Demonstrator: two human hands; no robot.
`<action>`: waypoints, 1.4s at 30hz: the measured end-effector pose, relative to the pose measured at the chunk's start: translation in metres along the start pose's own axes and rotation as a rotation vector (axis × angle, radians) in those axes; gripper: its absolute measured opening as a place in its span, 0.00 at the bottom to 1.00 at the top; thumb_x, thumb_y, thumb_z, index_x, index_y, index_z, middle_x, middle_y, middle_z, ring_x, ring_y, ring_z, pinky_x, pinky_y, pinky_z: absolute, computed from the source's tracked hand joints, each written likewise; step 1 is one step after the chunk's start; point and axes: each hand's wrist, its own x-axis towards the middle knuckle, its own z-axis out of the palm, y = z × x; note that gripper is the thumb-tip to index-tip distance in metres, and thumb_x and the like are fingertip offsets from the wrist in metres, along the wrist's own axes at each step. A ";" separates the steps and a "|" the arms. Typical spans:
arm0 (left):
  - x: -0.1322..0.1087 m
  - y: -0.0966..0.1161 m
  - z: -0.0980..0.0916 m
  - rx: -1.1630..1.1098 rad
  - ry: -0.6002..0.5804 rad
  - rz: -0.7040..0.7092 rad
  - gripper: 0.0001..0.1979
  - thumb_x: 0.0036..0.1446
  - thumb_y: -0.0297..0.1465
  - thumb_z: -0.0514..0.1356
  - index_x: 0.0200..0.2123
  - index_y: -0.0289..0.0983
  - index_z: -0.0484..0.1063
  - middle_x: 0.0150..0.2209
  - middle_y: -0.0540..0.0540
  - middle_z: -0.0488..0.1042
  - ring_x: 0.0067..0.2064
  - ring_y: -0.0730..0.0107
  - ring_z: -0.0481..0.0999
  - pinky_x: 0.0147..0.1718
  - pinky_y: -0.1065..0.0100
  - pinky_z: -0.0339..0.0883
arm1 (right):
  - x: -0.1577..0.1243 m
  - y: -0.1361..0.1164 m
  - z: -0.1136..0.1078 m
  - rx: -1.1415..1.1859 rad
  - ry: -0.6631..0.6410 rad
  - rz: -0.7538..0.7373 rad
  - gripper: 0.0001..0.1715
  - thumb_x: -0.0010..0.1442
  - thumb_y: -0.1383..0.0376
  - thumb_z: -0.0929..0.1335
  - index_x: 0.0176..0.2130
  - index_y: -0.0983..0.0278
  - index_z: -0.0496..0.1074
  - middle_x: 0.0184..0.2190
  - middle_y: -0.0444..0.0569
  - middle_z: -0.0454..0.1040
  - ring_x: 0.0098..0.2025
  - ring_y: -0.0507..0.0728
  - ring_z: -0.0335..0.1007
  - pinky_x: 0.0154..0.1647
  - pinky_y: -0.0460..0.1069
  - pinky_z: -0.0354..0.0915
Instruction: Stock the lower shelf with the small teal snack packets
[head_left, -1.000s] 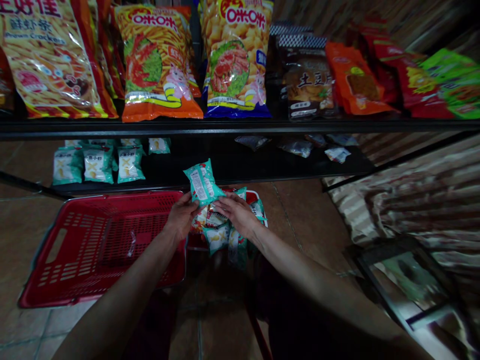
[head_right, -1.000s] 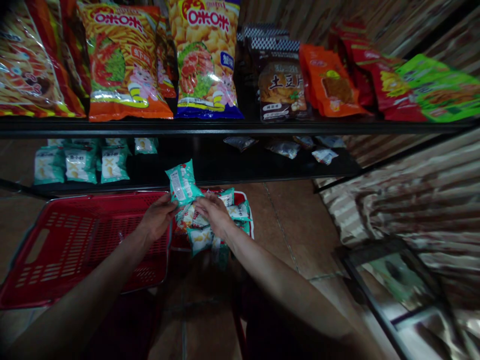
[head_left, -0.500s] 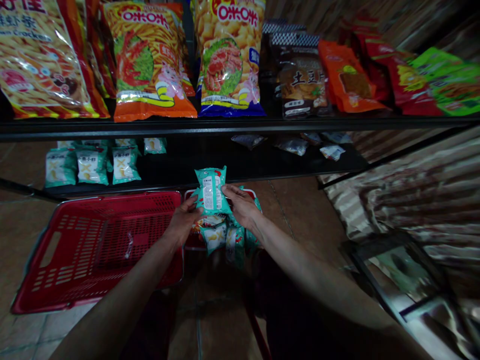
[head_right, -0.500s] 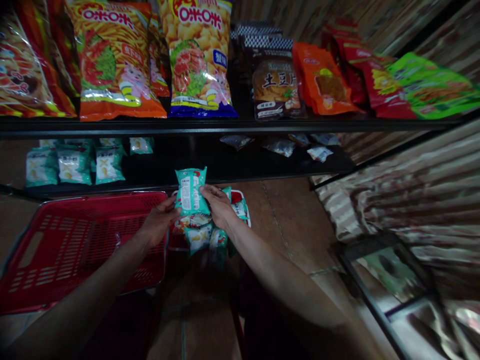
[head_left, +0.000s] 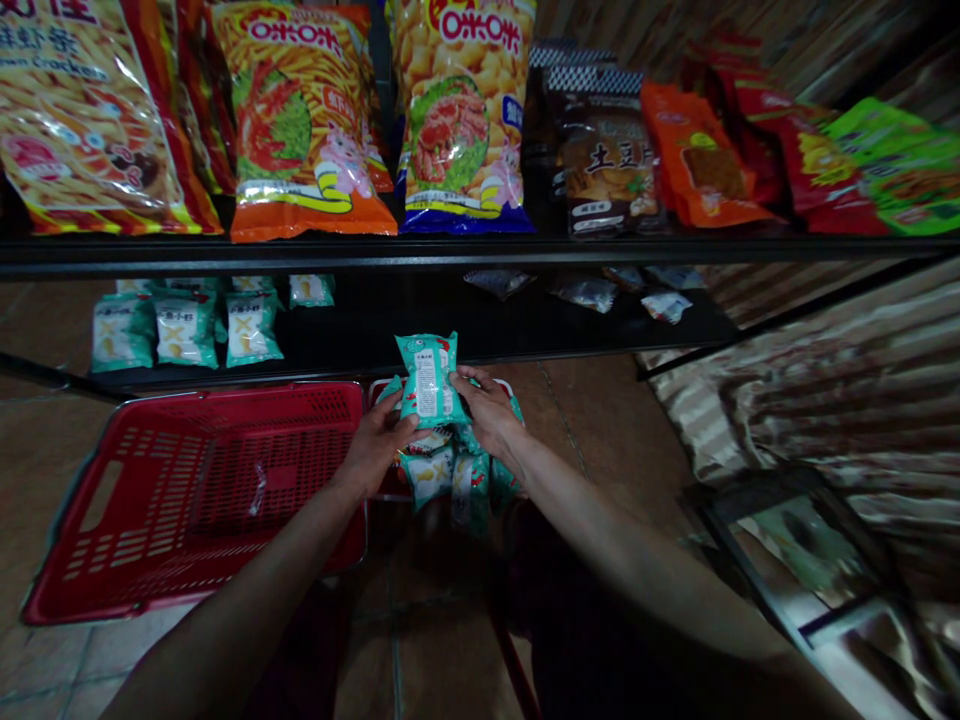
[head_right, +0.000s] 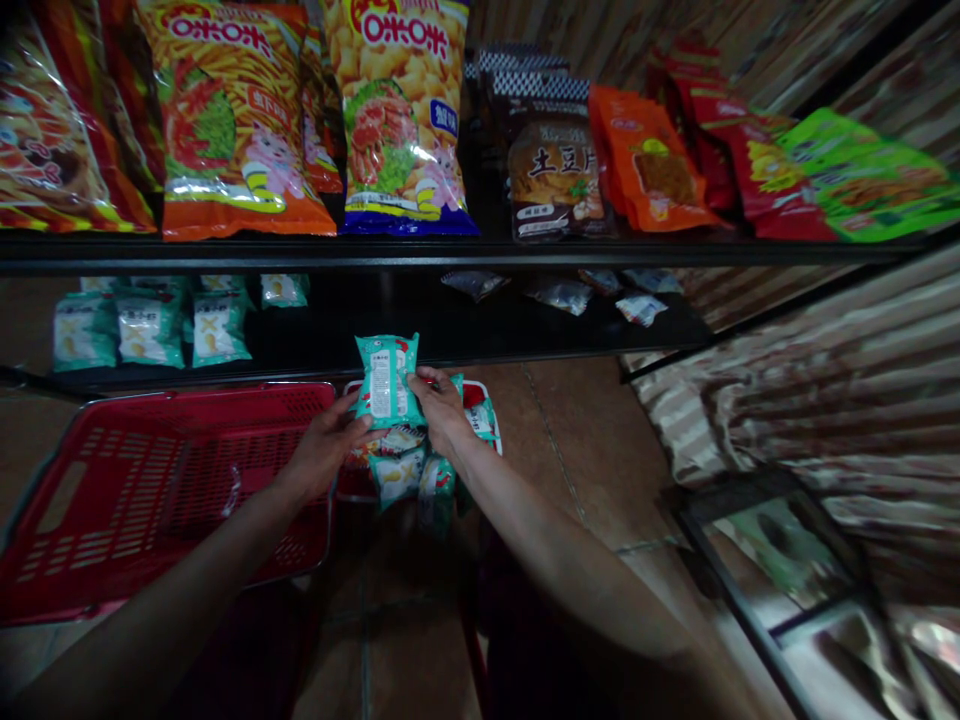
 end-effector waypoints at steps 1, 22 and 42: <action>0.000 -0.001 0.001 0.034 -0.004 0.021 0.24 0.44 0.32 0.66 0.48 0.37 0.71 0.45 0.43 0.76 0.46 0.59 0.75 0.48 0.53 0.69 | 0.000 0.001 0.000 -0.050 0.016 -0.048 0.23 0.40 0.57 0.73 0.36 0.61 0.66 0.26 0.40 0.71 0.29 0.51 0.66 0.33 0.48 0.63; -0.008 -0.009 -0.007 1.077 0.192 0.663 0.24 0.56 0.35 0.57 0.56 0.41 0.60 0.52 0.39 0.62 0.48 0.63 0.70 0.39 0.63 0.73 | -0.019 -0.003 0.010 -0.255 -0.332 -0.239 0.25 0.57 0.46 0.62 0.49 0.54 0.68 0.49 0.44 0.71 0.50 0.56 0.67 0.50 0.53 0.65; -0.019 -0.011 0.000 1.506 0.080 0.845 0.25 0.56 0.37 0.56 0.57 0.38 0.62 0.59 0.38 0.62 0.54 0.50 0.65 0.52 0.53 0.62 | -0.027 -0.004 0.018 0.061 -0.406 0.070 0.23 0.48 0.56 0.72 0.45 0.58 0.70 0.38 0.44 0.76 0.40 0.55 0.72 0.35 0.46 0.66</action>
